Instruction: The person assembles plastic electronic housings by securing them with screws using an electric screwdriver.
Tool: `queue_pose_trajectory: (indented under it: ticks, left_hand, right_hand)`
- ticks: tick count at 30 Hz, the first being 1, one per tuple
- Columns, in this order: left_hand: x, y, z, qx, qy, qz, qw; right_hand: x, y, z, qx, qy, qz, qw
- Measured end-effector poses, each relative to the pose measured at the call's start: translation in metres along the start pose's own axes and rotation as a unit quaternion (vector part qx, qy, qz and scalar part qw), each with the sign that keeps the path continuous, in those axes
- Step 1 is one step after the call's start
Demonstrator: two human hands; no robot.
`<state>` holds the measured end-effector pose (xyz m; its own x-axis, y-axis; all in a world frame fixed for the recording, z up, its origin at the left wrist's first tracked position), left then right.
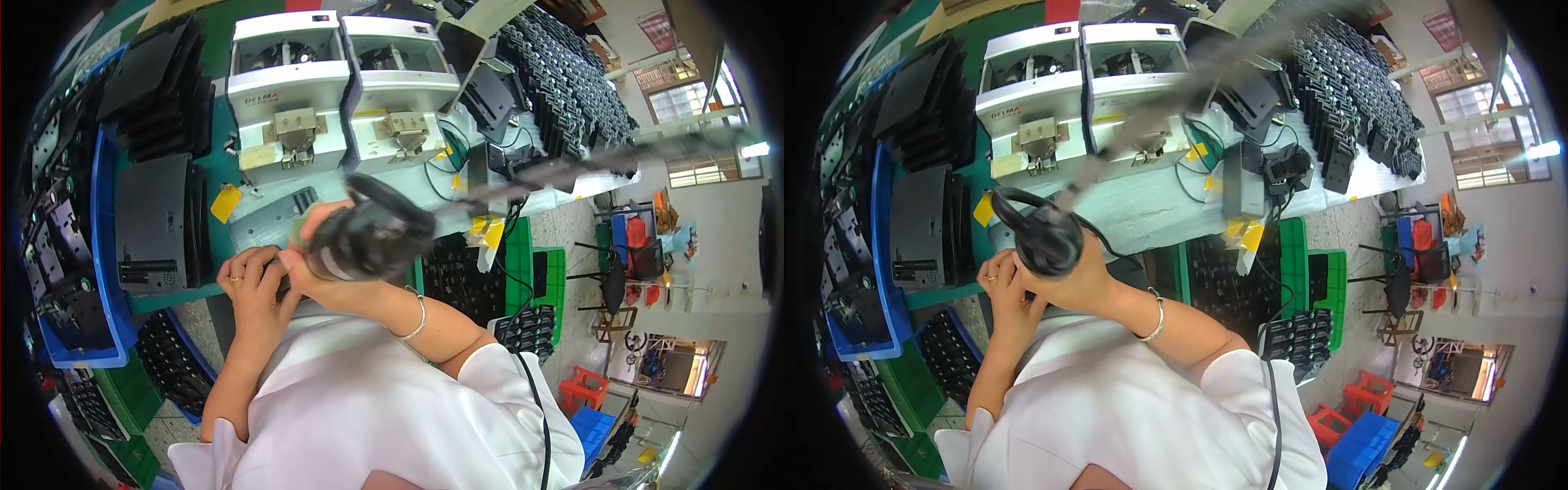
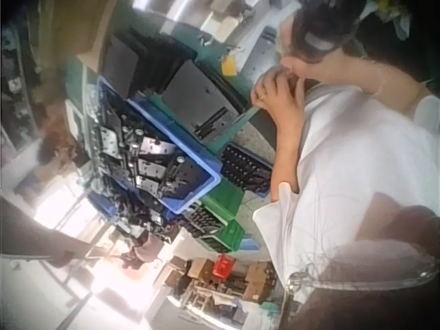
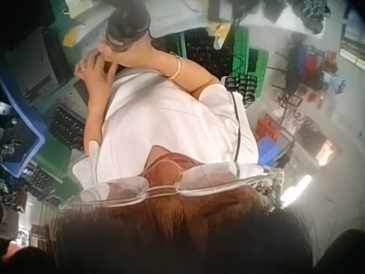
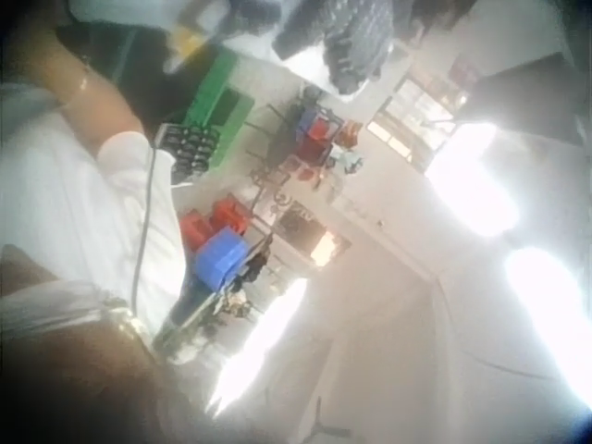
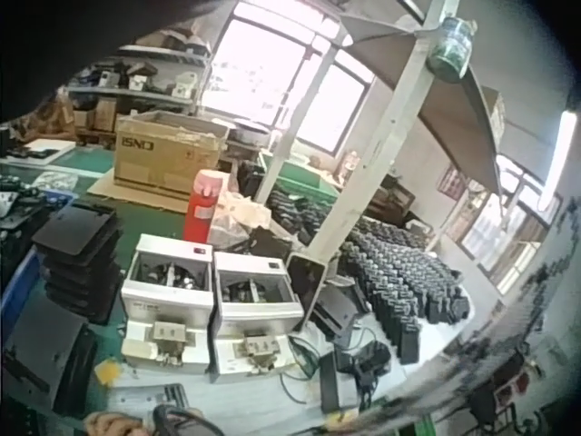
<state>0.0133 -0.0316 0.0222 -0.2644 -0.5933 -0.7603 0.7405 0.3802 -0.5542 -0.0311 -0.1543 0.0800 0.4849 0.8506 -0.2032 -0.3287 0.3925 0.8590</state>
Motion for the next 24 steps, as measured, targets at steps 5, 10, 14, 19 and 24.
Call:
queue_pose_trajectory:
  ticks: [5, 10, 14, 19, 24]
  left_hand:
    - [0.003, 0.000, 0.002, -0.011, 0.025, -0.017, 0.999]
    - [0.001, -0.002, 0.005, -0.006, 0.011, -0.015, 1.000]
    - [0.003, -0.002, 0.009, -0.010, 0.018, -0.009, 1.000]
    - [0.002, -0.005, 0.009, -0.012, 0.020, 0.004, 1.000]
    - [0.004, -0.003, 0.009, -0.016, 0.028, -0.001, 0.999]
  right_hand:
    - [-0.037, -0.002, 0.004, -0.028, -0.093, 0.210, 0.973]
    - [-0.137, 0.038, 0.026, -0.219, -0.293, 0.103, 0.925]
    - [-0.159, 0.025, 0.035, -0.187, -0.332, 0.068, 0.922]
    - [-0.155, 0.010, 0.040, -0.187, -0.294, 0.068, 0.935]
    - [-0.155, 0.002, 0.041, -0.183, -0.298, 0.109, 0.931]
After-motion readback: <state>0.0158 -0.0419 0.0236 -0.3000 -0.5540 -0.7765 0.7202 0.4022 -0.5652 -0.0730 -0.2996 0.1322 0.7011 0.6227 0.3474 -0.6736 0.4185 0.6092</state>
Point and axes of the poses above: each hand's wrist, its own z-axis towards the middle knuckle, its own x-axis out of the palm, y = z × x, the point moved 7 cm from there along z, towards the middle knuckle, and after that the axes turned 2 degrees about -x, right-handed, at the moved point
